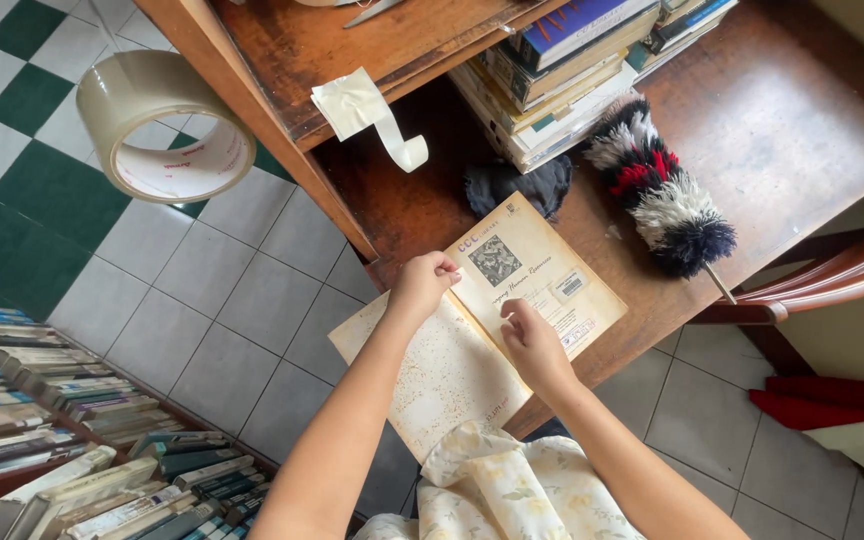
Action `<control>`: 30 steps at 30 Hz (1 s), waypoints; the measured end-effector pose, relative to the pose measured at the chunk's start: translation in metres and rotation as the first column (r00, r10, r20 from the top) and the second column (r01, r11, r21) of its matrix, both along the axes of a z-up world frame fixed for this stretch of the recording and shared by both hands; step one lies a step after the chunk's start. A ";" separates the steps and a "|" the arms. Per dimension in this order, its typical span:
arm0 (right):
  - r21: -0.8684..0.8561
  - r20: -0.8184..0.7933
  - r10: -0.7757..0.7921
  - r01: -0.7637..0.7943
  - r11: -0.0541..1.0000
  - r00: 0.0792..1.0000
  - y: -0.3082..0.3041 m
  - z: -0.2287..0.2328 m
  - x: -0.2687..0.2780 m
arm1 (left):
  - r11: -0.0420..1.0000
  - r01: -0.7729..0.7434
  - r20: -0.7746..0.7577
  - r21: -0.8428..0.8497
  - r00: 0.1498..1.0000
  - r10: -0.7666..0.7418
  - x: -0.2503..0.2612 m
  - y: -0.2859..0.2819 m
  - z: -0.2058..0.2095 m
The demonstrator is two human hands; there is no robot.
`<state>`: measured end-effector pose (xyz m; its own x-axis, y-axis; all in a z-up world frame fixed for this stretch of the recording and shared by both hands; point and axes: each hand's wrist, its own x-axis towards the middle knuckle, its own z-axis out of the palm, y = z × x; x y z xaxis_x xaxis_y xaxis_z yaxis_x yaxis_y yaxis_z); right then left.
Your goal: The person repairs a book by applying adhesive tape to its spine. They cut pieces of tape with scissors and press them onto the spine area multiple times, smoothing each piece into place.
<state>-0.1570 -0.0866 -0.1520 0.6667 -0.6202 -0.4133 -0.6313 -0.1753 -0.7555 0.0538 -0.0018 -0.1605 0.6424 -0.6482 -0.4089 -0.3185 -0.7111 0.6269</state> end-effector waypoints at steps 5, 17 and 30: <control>-0.120 -0.092 0.166 -0.176 0.977 0.982 0.001 0.010 0.013 | 0.998 -0.066 -0.014 0.009 0.998 0.066 0.000 0.001 -0.013; -0.086 -0.125 0.273 -0.285 0.955 0.954 0.003 0.002 0.017 | 0.994 -0.109 0.021 -0.009 0.994 0.109 -0.003 0.011 -0.038; -0.119 -0.081 0.255 -0.263 0.957 0.964 -0.002 -0.013 0.012 | 0.997 -0.071 0.132 -0.019 0.989 0.073 -0.008 0.014 -0.027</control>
<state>-0.1453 -0.0885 -0.1654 0.7864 -0.4802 -0.3887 -0.5976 -0.4316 -0.6758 0.0456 0.0120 -0.1870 0.7354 -0.6036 -0.3079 -0.3481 -0.7264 0.5926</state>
